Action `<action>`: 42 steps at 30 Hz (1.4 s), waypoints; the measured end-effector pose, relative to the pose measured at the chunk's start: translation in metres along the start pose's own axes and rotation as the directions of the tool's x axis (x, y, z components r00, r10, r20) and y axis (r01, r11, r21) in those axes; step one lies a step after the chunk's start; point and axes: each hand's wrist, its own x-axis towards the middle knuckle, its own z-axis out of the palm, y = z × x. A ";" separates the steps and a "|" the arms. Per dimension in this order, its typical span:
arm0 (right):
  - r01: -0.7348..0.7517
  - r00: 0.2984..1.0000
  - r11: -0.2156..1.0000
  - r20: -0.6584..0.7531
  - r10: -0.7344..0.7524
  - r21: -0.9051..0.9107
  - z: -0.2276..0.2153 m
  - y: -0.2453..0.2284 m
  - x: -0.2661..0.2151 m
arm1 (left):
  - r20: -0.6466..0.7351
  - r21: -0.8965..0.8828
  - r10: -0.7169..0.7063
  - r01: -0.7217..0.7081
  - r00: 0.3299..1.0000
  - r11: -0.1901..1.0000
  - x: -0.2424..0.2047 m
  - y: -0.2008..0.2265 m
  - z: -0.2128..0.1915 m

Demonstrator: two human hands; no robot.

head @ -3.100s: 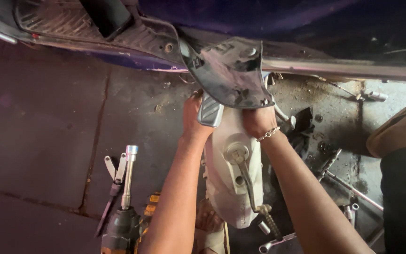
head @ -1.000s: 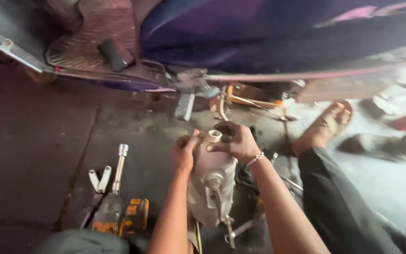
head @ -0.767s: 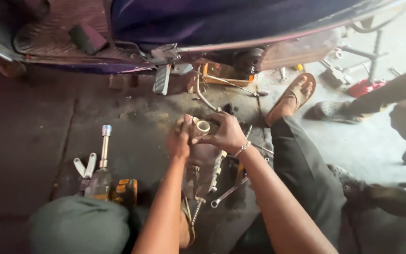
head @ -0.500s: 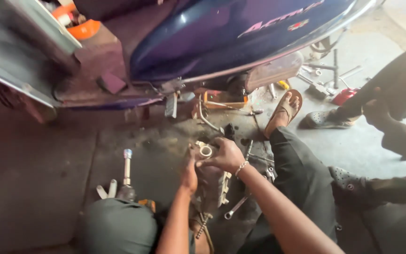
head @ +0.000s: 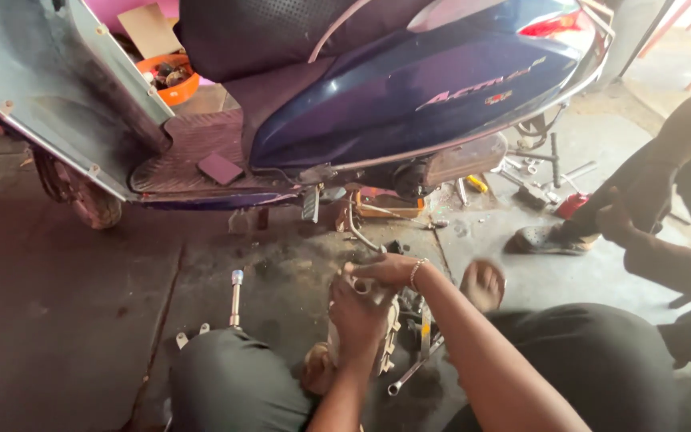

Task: Cleaning and scraping residue from a removed scooter crankcase/CVT cover.

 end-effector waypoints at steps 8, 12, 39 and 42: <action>0.012 0.989 0.680 -0.109 0.101 0.733 0.025 0.086 0.022 | -0.443 -0.348 -0.074 -0.095 0.894 0.933 0.023 -0.023 0.052; -0.070 0.932 0.946 -0.317 0.175 0.316 0.025 0.136 0.077 | -0.324 -0.427 -0.110 -0.041 0.940 0.904 0.021 -0.032 0.069; -0.094 0.791 0.865 -0.565 -0.236 -0.493 -0.255 0.215 0.018 | -0.154 -0.986 -0.015 -0.153 0.988 0.069 0.149 -0.035 -0.057; -0.117 0.796 0.896 -0.580 -0.173 -0.427 -0.242 0.220 0.013 | -0.128 -0.988 0.001 -0.127 0.992 -0.093 0.164 -0.022 -0.054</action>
